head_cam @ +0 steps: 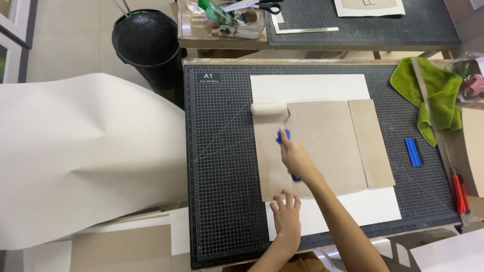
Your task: Applying glue to a cardboard structure with a roller and smoothing a white paper sheet over it using a squeegee.
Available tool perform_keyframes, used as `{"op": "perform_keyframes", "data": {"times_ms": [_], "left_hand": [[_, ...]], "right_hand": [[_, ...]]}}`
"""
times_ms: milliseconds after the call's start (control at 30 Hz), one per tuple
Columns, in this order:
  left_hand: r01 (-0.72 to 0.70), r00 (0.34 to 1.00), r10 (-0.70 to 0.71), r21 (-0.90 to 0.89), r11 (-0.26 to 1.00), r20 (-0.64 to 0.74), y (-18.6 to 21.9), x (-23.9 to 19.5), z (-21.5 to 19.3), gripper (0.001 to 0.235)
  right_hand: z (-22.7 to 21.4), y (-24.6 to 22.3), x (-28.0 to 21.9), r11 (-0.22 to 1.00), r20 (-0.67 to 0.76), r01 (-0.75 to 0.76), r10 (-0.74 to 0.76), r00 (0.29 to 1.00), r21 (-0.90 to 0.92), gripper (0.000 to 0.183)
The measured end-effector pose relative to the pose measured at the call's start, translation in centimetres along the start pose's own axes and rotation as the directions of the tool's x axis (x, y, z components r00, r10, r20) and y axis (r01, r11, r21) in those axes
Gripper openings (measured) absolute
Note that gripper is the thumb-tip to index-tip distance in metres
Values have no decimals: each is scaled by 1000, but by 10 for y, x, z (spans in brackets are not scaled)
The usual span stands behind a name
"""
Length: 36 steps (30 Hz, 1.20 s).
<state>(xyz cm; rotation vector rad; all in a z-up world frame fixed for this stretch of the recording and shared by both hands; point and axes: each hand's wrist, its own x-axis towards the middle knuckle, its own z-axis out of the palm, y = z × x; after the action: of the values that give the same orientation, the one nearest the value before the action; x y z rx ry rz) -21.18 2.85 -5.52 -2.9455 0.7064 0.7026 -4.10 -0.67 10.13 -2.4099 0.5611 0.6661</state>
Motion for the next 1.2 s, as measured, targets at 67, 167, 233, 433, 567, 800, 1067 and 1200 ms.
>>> {"op": "perform_keyframes", "data": {"times_ms": [67, 167, 233, 433, 567, 800, 1067, 1200], "left_hand": [[-37, 999, 37, -36, 999, -14, -4, -5, 6, 75], [-149, 985, 161, -165, 975, 59, -29, -40, -22, 60], [-185, 978, 198, -176, 967, 59, -45, -61, -24, 69], [-130, 990, 125, -66, 989, -72, -57, -65, 2, 74], [-38, 988, 39, 14, 999, -146, -53, -51, 11, 71], [-156, 964, 29, -474, 867, -263, -120, -63, -23, 72], [-339, 863, 171, -293, 894, -474, -151, 84, -108, 88], [-380, 895, 380, 50, 924, -235, -101, 164, -130, 69]], "right_hand": [[24, 38, -22, 988, -24, 148, -149, 989, -35, 60], [49, 77, -101, 997, 106, 7, 1, 994, -79, 66], [61, 107, -128, 993, 119, -52, 65, 991, -110, 63], [37, 43, -42, 998, 13, 45, -44, 999, -48, 61], [63, 71, -40, 989, -69, 150, -149, 986, 11, 62], [100, 135, -142, 973, 75, 31, -14, 997, -229, 72], [121, 156, -170, 980, 78, 22, -7, 997, -197, 71], [134, 167, -175, 990, 33, 39, -34, 999, -135, 78]]}}
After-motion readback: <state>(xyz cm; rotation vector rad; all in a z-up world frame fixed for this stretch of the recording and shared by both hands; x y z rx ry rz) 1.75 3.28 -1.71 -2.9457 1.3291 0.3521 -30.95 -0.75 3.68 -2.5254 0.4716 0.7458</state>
